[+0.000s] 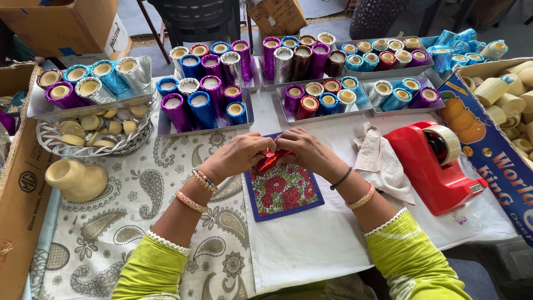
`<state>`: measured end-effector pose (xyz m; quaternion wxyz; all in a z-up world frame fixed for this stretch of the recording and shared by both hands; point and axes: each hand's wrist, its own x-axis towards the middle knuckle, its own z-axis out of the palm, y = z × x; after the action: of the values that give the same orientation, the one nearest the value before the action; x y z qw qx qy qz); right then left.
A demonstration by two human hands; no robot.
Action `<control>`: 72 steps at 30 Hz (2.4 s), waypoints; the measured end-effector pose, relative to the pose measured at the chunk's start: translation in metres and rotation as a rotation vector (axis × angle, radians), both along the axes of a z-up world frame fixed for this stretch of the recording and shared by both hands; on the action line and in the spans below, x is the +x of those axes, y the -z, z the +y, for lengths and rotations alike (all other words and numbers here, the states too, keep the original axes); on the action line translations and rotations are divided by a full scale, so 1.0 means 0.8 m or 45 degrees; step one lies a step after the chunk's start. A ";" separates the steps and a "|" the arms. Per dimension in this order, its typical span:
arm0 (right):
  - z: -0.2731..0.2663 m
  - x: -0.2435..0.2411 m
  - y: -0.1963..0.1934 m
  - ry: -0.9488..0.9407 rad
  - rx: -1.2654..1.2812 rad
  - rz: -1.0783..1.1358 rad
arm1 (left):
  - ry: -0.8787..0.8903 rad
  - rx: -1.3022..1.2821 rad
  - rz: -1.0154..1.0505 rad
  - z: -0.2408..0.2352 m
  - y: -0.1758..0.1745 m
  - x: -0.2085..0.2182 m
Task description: The person wraps a red shiny foil around a cylindrical candle, secures it with tape, and trims the excess foil with scissors. They then place the finished candle into a tray with other decorated candles.
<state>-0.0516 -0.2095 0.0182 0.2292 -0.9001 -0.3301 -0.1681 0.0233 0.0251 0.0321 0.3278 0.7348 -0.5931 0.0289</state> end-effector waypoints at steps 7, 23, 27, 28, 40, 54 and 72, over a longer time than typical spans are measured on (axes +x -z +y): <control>0.003 -0.001 -0.008 0.043 -0.010 0.043 | 0.022 -0.056 0.042 -0.004 0.004 -0.002; 0.008 -0.004 0.004 0.075 -0.033 -0.140 | -0.115 0.008 0.001 -0.004 0.014 0.002; 0.008 -0.003 0.006 0.104 -0.100 -0.209 | -0.062 -0.032 -0.004 -0.001 0.016 0.006; 0.008 -0.003 0.006 0.104 -0.100 -0.209 | -0.062 -0.032 -0.004 0.000 0.012 0.003; 0.015 -0.006 0.012 0.143 -0.182 -0.357 | -0.064 -0.013 -0.376 -0.003 0.006 -0.013; -0.048 -0.020 -0.037 0.239 0.109 -0.400 | -0.096 -0.001 -0.494 -0.005 0.022 -0.008; -0.263 -0.330 -0.065 1.723 -0.189 -0.215 | -0.100 0.004 -0.522 -0.011 0.005 -0.016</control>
<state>-0.3156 -0.4197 0.0704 -0.0149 -0.9055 0.2775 -0.3208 0.0107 0.0162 0.0280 0.1977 0.7366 -0.6183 0.1897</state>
